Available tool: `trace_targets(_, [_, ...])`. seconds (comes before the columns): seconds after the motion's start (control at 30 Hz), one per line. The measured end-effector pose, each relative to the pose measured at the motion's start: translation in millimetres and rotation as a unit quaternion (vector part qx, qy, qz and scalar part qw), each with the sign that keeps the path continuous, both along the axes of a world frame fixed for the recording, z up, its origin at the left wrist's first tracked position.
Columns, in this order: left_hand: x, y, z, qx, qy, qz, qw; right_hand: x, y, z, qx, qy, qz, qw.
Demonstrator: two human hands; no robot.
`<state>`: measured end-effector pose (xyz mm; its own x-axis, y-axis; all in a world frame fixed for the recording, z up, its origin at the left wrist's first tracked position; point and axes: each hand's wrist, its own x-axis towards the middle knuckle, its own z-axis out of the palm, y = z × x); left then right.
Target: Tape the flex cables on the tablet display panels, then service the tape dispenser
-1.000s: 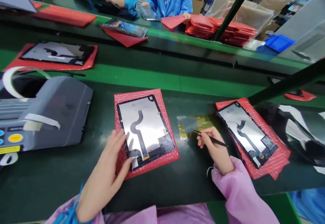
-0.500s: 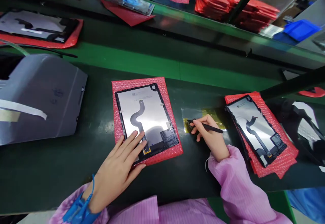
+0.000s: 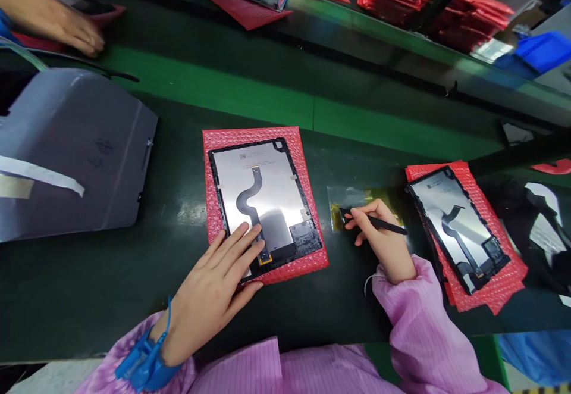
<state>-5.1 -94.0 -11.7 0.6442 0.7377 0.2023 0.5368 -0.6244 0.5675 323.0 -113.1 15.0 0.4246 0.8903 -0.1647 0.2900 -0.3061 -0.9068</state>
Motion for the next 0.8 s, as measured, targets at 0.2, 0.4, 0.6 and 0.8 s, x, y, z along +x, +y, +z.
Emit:
trace_targets(0.2, [1, 0, -0.8, -0.014, -0.010, 0.002, 1.000, -3, 4, -0.5, 0.012, 0.011, -0.006, 1.000])
trace_targets(0.4, [2, 0, 0.4, -0.032, -0.030, 0.011, 0.999, -7, -1, -4.9, 0.082, 0.030, 0.001, 0.996])
trace_targets(0.6, [-1, -4, 10.0, -0.111, -0.077, 0.031, 0.990, -34, -16, -1.8, 0.111, 0.093, 0.085, 0.986])
trace_targets(0.8, [-7, -12, 14.7, -0.135, -0.084, -0.013, 0.987, -80, -31, -0.5, 0.036, 0.174, 0.172, 0.969])
